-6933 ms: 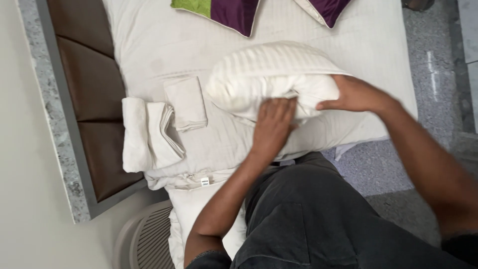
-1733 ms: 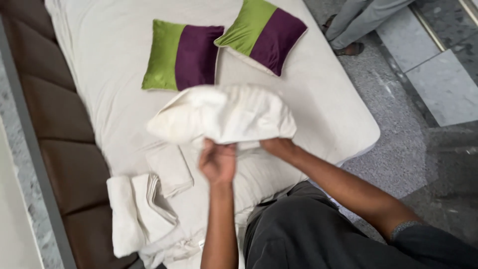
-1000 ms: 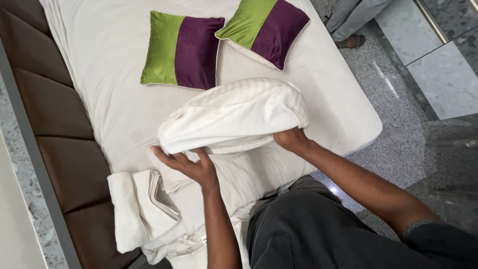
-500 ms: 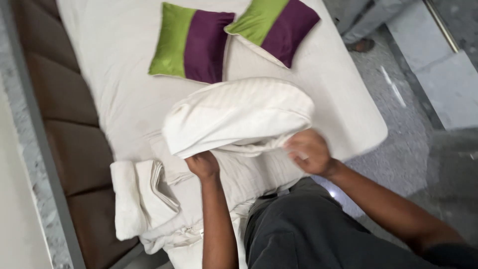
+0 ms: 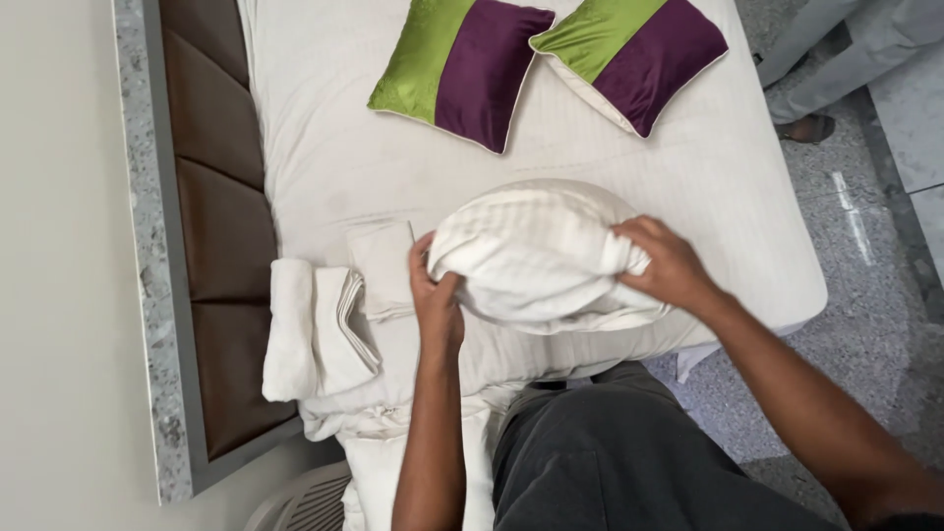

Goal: The person inserts a white pillow into a white pillowcase on a bed. They align the corners, pull the case over the pillow, and smooth the fabric to fit it properly before placing the finished pillow on the bed.

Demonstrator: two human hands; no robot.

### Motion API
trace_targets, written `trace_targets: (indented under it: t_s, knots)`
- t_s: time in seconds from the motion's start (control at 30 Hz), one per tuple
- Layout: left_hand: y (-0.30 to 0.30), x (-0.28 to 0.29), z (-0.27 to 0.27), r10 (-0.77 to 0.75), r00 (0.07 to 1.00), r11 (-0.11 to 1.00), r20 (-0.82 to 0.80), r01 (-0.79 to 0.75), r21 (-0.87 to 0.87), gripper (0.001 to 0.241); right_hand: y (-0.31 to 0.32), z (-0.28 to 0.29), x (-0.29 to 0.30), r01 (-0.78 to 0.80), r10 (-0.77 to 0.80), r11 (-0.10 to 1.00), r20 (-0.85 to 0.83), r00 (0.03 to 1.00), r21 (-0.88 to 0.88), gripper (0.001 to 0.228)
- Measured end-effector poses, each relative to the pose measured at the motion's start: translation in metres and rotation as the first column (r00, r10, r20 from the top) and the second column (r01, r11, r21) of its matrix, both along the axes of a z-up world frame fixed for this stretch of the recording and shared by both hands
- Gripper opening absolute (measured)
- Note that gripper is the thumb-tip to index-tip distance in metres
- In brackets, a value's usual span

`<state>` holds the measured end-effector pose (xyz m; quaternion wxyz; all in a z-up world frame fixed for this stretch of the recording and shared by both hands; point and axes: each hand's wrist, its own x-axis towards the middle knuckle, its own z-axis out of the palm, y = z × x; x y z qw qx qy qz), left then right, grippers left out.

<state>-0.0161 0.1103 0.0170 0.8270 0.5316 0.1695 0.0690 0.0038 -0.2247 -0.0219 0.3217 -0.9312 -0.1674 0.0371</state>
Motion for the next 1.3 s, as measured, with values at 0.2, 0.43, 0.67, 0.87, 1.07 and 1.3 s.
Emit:
trace_targets:
  t_s: [0.2,0.43,0.67,0.87,1.07,1.3]
  knots:
    - [-0.027,-0.024,-0.038,-0.259,0.963,0.965,0.068,0.256,0.054,0.035,-0.055,0.035,0.044,-0.039,-0.013,0.989,0.345,0.939,0.145,0.024]
    - [-0.127,-0.077,-0.019,-0.888,0.376,0.46,0.266,0.693,0.554,0.027,-0.094,0.042,0.053,-0.061,-0.096,0.947,0.457,0.884,0.316,0.007]
    - [-0.096,-0.021,-0.179,-0.643,0.736,0.472,-0.21,0.597,0.649,0.061,-0.248,-0.174,0.017,0.266,-0.295,0.78,-0.041,0.955,0.567,0.031]
    - [-0.086,-0.061,-0.306,-0.585,0.505,-0.125,-0.634,0.717,0.686,0.096,-0.216,-0.272,-0.039,0.534,-0.366,0.795,-0.476,0.8,0.288,0.052]
    - [-0.092,-0.085,-0.321,-0.418,0.555,-0.191,-0.72,0.721,0.666,0.098,-0.011,-0.251,-0.077,0.062,-0.111,0.976,-0.232,0.966,-0.207,0.087]
    - [-0.004,-0.092,-0.421,-0.322,0.724,0.037,-0.61,0.654,0.756,0.09,-0.166,-0.316,-0.113,0.62,-0.741,0.671,-0.411,0.531,-0.406,0.108]
